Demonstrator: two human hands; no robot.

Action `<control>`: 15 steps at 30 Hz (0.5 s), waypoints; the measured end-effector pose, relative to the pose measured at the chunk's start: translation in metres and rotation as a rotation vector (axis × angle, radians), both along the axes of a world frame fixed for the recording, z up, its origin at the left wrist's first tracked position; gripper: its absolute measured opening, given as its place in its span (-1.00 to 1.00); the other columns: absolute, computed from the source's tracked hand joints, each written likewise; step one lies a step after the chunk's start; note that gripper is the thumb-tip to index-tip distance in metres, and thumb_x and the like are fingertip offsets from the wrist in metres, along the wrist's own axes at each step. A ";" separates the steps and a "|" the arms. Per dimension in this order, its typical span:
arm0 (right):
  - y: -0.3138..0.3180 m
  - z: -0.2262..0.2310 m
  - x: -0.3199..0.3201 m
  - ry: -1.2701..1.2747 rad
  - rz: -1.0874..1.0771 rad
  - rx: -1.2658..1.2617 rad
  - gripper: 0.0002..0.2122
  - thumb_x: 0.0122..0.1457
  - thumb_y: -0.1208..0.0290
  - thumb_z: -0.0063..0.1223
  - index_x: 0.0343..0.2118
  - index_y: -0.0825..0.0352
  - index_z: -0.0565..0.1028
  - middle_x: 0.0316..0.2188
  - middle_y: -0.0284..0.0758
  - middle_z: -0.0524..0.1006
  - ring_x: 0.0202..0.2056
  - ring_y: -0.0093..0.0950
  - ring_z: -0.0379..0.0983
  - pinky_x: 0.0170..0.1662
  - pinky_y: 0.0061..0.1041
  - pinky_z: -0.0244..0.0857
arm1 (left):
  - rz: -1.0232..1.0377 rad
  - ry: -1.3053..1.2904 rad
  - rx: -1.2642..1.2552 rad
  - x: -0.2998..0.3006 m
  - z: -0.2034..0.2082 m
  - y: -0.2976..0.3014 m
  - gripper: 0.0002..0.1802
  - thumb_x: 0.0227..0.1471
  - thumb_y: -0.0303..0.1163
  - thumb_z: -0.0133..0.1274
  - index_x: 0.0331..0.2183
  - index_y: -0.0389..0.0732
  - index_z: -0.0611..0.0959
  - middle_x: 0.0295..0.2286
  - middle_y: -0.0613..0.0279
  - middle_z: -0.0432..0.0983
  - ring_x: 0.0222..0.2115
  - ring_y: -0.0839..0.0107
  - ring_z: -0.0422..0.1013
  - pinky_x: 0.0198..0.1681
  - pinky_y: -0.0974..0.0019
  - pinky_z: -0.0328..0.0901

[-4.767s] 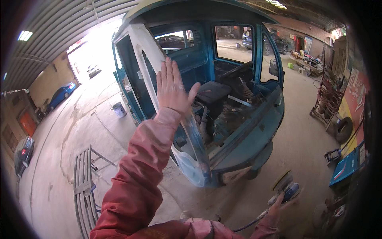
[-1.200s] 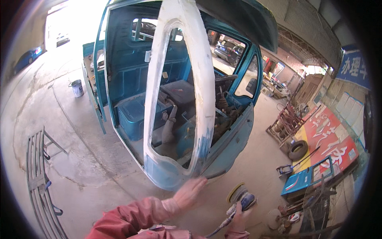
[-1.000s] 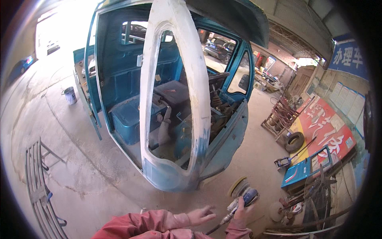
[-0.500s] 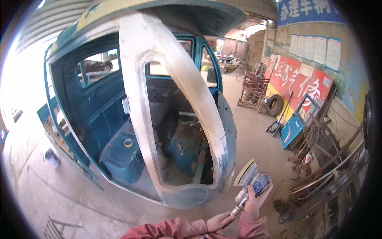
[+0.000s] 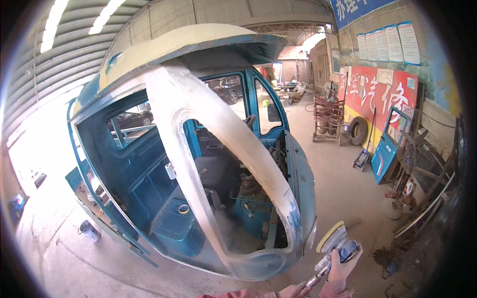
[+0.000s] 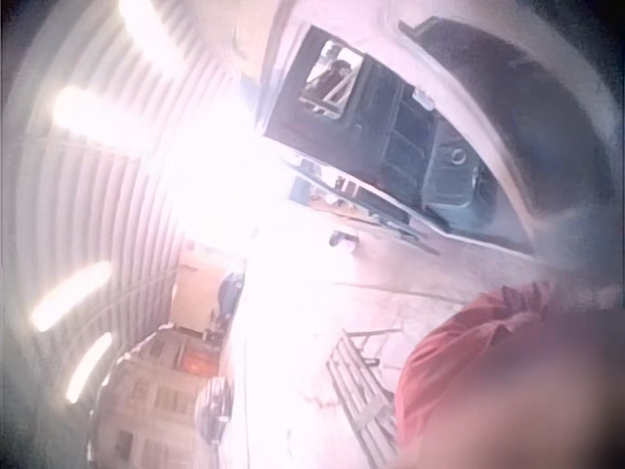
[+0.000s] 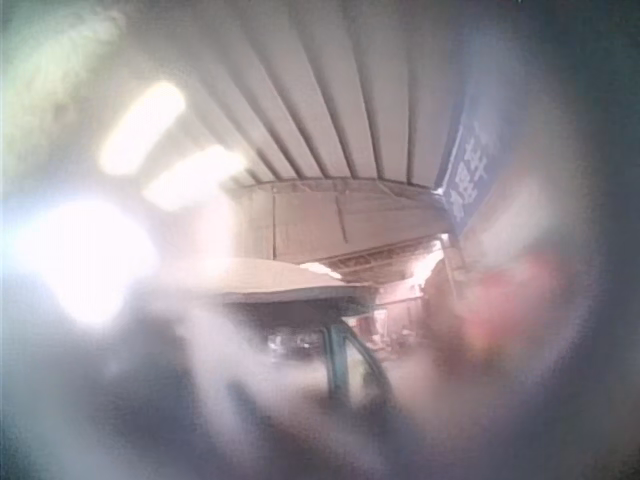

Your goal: The person uses a pneumatic orbital sander to sand the white primer on a teal vehicle door frame in a workshop. They move the sander along the door's vertical and horizontal edges, then briefly stop to replace the sanding disc before resuming sanding.

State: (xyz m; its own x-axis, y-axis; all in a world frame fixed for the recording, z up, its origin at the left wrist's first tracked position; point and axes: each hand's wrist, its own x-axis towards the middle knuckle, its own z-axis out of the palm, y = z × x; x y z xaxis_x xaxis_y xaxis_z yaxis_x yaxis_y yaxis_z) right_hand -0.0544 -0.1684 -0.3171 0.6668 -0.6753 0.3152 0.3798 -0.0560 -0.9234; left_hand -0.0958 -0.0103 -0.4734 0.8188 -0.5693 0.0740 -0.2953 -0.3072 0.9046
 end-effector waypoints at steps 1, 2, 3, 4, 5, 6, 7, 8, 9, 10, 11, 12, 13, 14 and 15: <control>-0.006 -0.003 0.001 -0.008 0.001 -0.001 -0.22 -0.05 0.58 0.25 0.28 0.44 0.14 0.09 -0.13 0.31 0.10 -0.32 0.31 0.22 -0.31 0.23 | -0.001 0.008 0.024 0.002 -0.001 -0.005 -0.60 0.31 -0.09 -0.01 0.00 -0.18 0.53 -0.31 -0.24 0.59 -0.29 -0.22 0.53 -0.26 -0.12 0.38; -0.014 -0.005 0.005 -0.013 -0.003 0.010 -0.23 -0.04 0.58 0.24 0.28 0.44 0.14 0.10 -0.13 0.31 0.10 -0.31 0.32 0.21 -0.31 0.24 | 0.010 0.012 0.047 0.005 -0.003 -0.012 -0.60 0.31 -0.09 -0.01 0.00 -0.18 0.53 -0.31 -0.25 0.59 -0.28 -0.23 0.53 -0.26 -0.13 0.38; -0.023 -0.010 0.007 0.056 0.034 0.051 -0.25 0.01 0.57 0.21 0.31 0.42 0.14 0.19 -0.13 0.27 0.18 -0.30 0.24 0.29 -0.29 0.12 | 0.023 0.018 0.070 0.008 -0.004 -0.019 -0.60 0.31 -0.09 -0.01 -0.01 -0.18 0.53 -0.30 -0.25 0.59 -0.28 -0.23 0.53 -0.26 -0.13 0.38; -0.032 -0.014 0.014 0.059 0.032 0.062 -0.24 0.02 0.57 0.20 0.32 0.41 0.12 0.19 -0.13 0.26 0.18 -0.30 0.24 0.29 -0.30 0.12 | 0.036 0.024 0.090 0.012 -0.005 -0.028 -0.60 0.31 -0.09 -0.01 -0.01 -0.18 0.53 -0.30 -0.26 0.59 -0.28 -0.23 0.53 -0.26 -0.13 0.38; -0.043 -0.020 0.020 0.063 0.032 0.071 -0.24 0.03 0.57 0.20 0.33 0.40 0.11 0.19 -0.13 0.26 0.18 -0.30 0.24 0.29 -0.30 0.13 | 0.006 0.018 0.066 0.016 -0.005 -0.034 -0.61 0.30 -0.10 0.00 -0.01 -0.18 0.53 -0.31 -0.25 0.59 -0.28 -0.24 0.52 -0.28 -0.13 0.38; -0.056 -0.026 0.027 0.069 0.033 0.079 -0.23 0.03 0.58 0.19 0.34 0.39 0.10 0.20 -0.13 0.25 0.19 -0.30 0.24 0.29 -0.31 0.13 | -0.030 -0.033 0.039 0.021 -0.004 -0.043 -0.61 0.31 -0.10 -0.01 -0.01 -0.18 0.53 -0.30 -0.24 0.59 -0.28 -0.24 0.52 -0.28 -0.13 0.38; -0.070 -0.032 0.034 -0.007 0.113 0.104 -0.22 0.05 0.59 0.18 0.36 0.37 0.07 0.22 -0.13 0.25 0.19 -0.29 0.25 0.29 -0.30 0.15 | -0.064 -0.081 0.011 0.025 -0.002 -0.053 -0.62 0.31 -0.11 -0.01 -0.01 -0.18 0.53 -0.30 -0.24 0.59 -0.28 -0.24 0.52 -0.28 -0.13 0.38; -0.084 -0.037 0.042 -0.010 0.137 0.099 -0.22 0.06 0.59 0.18 0.36 0.38 0.08 0.23 -0.13 0.25 0.19 -0.29 0.25 0.29 -0.30 0.15 | -0.095 -0.130 -0.016 0.028 0.002 -0.064 -0.62 0.31 -0.11 -0.02 -0.01 -0.18 0.53 -0.30 -0.24 0.59 -0.29 -0.24 0.52 -0.28 -0.13 0.38; -0.099 -0.042 0.050 -0.012 0.162 0.096 -0.22 0.06 0.60 0.17 0.37 0.38 0.08 0.23 -0.12 0.25 0.19 -0.29 0.26 0.29 -0.30 0.16 | -0.031 -0.049 0.038 0.032 0.006 -0.079 -0.63 0.31 -0.13 -0.01 -0.01 -0.17 0.53 -0.30 -0.23 0.58 -0.29 -0.22 0.52 -0.29 -0.13 0.38; -0.113 -0.046 0.055 -0.007 0.190 0.094 -0.22 0.06 0.60 0.17 0.37 0.38 0.08 0.24 -0.12 0.25 0.20 -0.28 0.26 0.29 -0.29 0.16 | 0.037 0.039 0.090 0.033 0.011 -0.097 -0.64 0.31 -0.14 -0.01 0.00 -0.17 0.53 -0.30 -0.22 0.58 -0.29 -0.21 0.52 -0.29 -0.13 0.38; -0.126 -0.049 0.061 0.026 0.193 0.097 -0.23 0.06 0.59 0.17 0.37 0.38 0.09 0.25 -0.11 0.25 0.20 -0.28 0.27 0.29 -0.29 0.16 | 0.106 0.131 0.140 0.033 0.015 -0.113 -0.65 0.31 -0.16 -0.01 0.00 -0.16 0.54 -0.30 -0.22 0.58 -0.29 -0.19 0.53 -0.30 -0.13 0.38; -0.139 -0.050 0.068 0.058 0.197 0.099 -0.23 0.07 0.58 0.18 0.37 0.38 0.10 0.25 -0.09 0.26 0.21 -0.28 0.27 0.29 -0.29 0.17 | 0.125 0.123 0.137 0.036 0.018 -0.127 -0.64 0.32 -0.15 -0.02 0.00 -0.16 0.54 -0.31 -0.20 0.58 -0.30 -0.18 0.53 -0.30 -0.13 0.38; -0.149 -0.050 0.074 0.086 0.201 0.105 -0.24 0.08 0.57 0.18 0.37 0.38 0.11 0.26 -0.08 0.26 0.21 -0.27 0.28 0.29 -0.29 0.17 | 0.144 0.111 0.138 0.041 0.018 -0.140 -0.64 0.32 -0.15 -0.03 0.01 -0.15 0.54 -0.31 -0.18 0.58 -0.30 -0.16 0.53 -0.30 -0.12 0.39; -0.158 -0.048 0.079 0.139 0.198 0.096 -0.24 0.08 0.54 0.20 0.36 0.37 0.12 0.27 -0.07 0.26 0.23 -0.27 0.27 0.30 -0.29 0.18 | 0.162 0.099 0.144 0.045 0.015 -0.150 -0.64 0.33 -0.14 -0.03 0.01 -0.14 0.55 -0.32 -0.16 0.59 -0.31 -0.15 0.54 -0.31 -0.12 0.39; -0.166 -0.044 0.086 0.190 0.194 0.088 -0.24 0.09 0.52 0.22 0.36 0.37 0.12 0.28 -0.06 0.25 0.24 -0.26 0.27 0.30 -0.29 0.18 | 0.168 0.163 0.178 0.049 0.009 -0.157 -0.64 0.34 -0.14 -0.05 0.01 -0.15 0.55 -0.32 -0.14 0.59 -0.31 -0.13 0.54 -0.31 -0.11 0.39</control>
State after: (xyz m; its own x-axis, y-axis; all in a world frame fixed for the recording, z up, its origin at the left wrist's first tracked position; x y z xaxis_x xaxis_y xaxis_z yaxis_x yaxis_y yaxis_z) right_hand 0.0314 -0.3339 -0.3609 0.8275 -0.5489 0.1182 0.1955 0.0843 -0.9771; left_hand -0.0465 -0.1676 -0.4641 0.8957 -0.4167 -0.1555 -0.0816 -0.4975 0.8636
